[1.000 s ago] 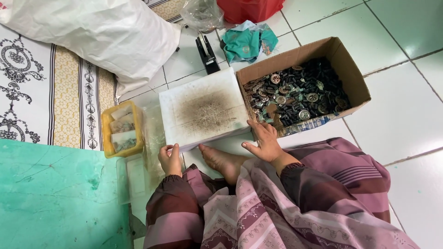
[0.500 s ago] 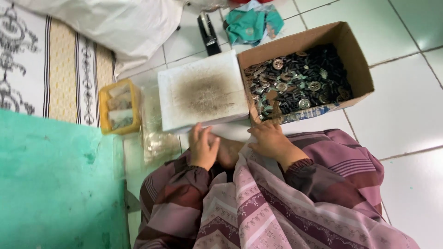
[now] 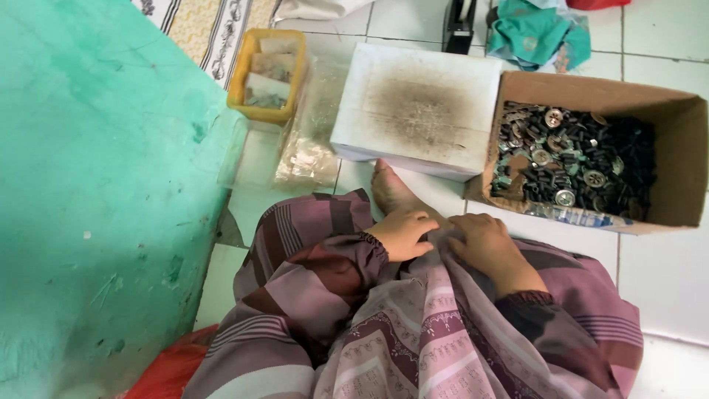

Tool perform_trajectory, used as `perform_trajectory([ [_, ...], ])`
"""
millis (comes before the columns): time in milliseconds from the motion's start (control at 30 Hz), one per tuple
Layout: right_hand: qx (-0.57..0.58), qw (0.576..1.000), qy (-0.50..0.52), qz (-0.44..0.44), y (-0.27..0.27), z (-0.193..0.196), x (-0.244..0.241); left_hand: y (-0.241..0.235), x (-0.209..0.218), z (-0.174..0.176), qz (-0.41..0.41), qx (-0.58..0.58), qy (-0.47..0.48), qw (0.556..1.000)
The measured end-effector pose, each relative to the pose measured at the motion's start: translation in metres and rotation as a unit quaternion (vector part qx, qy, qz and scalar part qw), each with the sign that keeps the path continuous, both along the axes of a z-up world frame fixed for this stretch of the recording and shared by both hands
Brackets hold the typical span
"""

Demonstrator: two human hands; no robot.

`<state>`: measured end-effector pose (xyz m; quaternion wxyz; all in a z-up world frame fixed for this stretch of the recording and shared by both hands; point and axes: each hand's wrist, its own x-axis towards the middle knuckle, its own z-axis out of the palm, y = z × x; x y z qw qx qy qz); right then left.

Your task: The person sorts small dark cylindrical parts from a cardboard box filled with mixed hardware, placing them onto a white board. They then transfer the sorted parts into a small plastic bag and place the bag into a yellow container.

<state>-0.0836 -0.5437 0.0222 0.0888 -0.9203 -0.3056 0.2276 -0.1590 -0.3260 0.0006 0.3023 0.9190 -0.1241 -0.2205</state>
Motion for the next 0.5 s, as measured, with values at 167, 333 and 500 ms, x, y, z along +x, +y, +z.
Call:
perform_trajectory([
  [167, -0.031, 0.998, -0.047, -0.02, -0.045, 0.013, 0.04, 0.05, -0.029, 0.024, 0.056, 0.008, -0.074, 0.996],
  [333, -0.08, 0.988, -0.027, -0.132, -0.092, -0.002, 0.061, 0.051, -0.023, 0.01, 0.006, 0.039, -0.13, 0.991],
  [500, -0.104, 0.976, -0.089, -0.17, -0.126, -0.05, 0.088, 0.037, 0.015, -0.036, 0.008, 0.066, -0.084, 0.994],
])
